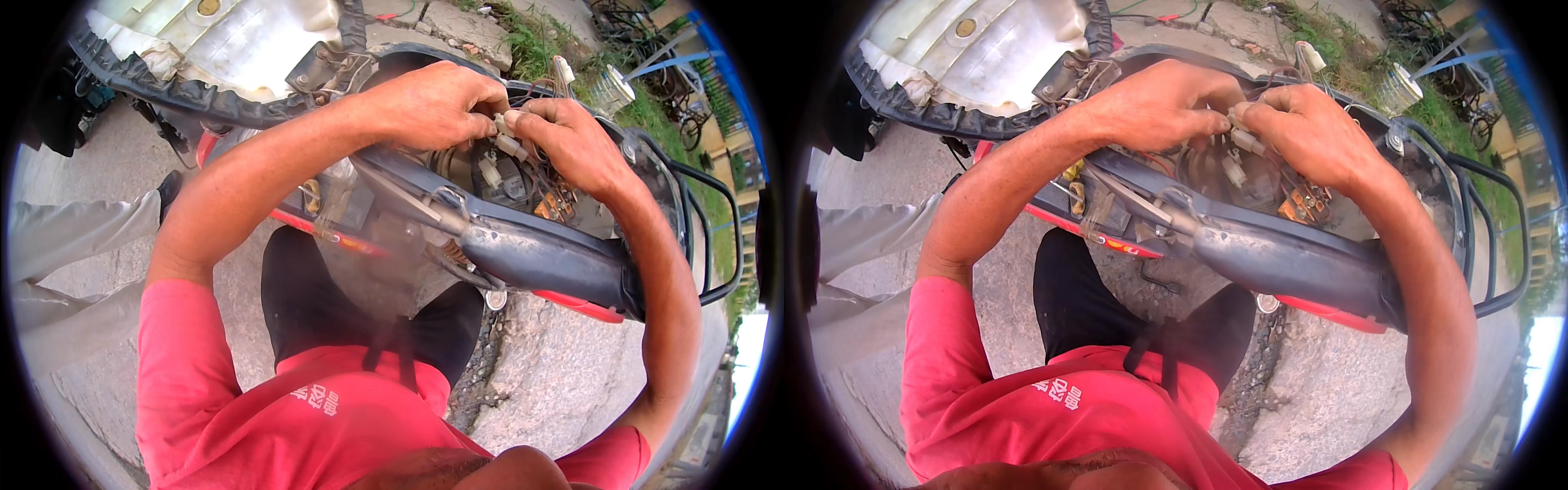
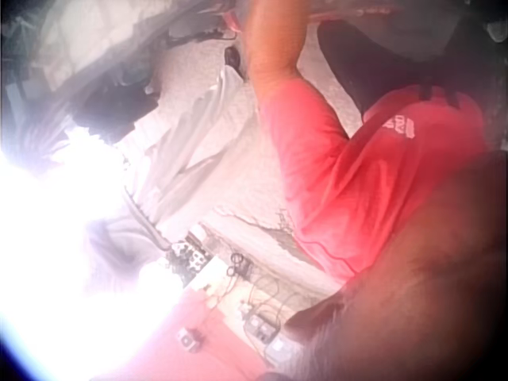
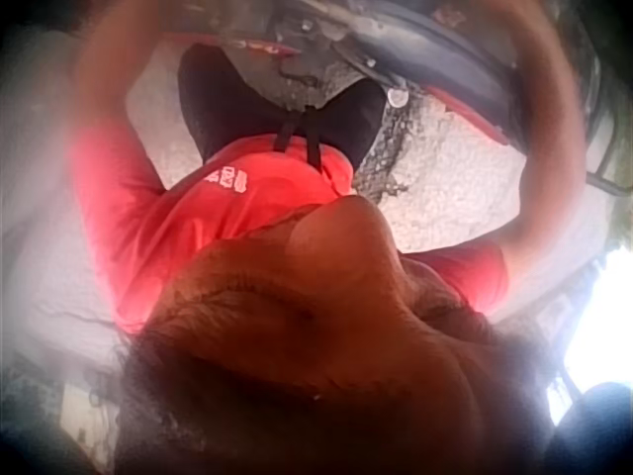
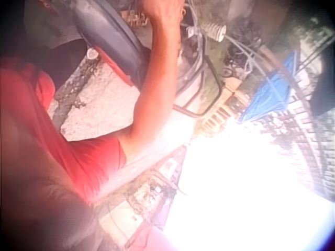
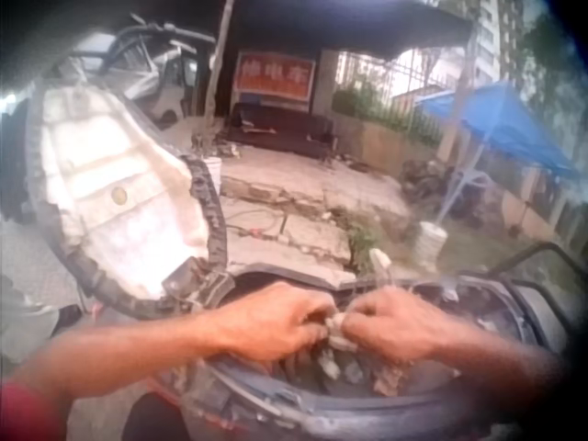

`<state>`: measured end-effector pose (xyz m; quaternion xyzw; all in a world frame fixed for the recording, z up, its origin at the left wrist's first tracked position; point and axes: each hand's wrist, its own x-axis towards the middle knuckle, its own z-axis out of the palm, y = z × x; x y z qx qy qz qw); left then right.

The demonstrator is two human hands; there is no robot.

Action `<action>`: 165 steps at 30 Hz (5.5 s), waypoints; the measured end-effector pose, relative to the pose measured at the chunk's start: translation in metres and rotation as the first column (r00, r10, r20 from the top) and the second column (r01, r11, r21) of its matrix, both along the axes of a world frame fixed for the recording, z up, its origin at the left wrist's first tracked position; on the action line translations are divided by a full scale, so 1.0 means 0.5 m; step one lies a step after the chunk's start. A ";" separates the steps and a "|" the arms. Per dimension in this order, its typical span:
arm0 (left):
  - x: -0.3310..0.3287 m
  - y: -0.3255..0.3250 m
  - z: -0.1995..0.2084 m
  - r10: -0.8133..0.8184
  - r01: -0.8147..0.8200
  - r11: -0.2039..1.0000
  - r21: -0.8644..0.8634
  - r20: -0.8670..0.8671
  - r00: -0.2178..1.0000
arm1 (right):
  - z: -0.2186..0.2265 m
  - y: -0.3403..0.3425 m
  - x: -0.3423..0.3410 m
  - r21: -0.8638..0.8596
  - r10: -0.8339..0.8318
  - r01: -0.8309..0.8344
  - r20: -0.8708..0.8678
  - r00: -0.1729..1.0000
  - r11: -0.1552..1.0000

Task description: The person works on the internal electrical components of a motorbike, using a screwdriver to remove a cover and then manipulating various wires and a silver electronic module by hand.

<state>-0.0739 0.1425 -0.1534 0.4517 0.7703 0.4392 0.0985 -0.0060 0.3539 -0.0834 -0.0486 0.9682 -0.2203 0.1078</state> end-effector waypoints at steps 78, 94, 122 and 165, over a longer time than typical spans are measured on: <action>-0.014 0.013 -0.015 -0.013 0.044 0.996 0.074 -0.371 0.929 | -0.021 0.004 0.002 -0.066 -0.099 0.103 0.057 0.993 0.993; 0.000 0.011 0.005 0.003 -0.007 1.000 -0.013 -0.300 0.954 | -0.026 0.002 0.009 -0.044 -0.144 0.146 0.050 0.988 0.988; -0.024 -0.002 -0.006 -0.019 0.022 0.983 -0.182 0.016 1.000 | -0.036 0.032 -0.005 -0.166 -0.078 0.092 0.090 0.993 0.982; -0.021 -0.009 0.003 -0.003 0.001 0.994 -0.105 -0.020 1.000 | -0.039 0.019 -0.002 -0.107 0.032 -0.047 -0.138 0.990 0.993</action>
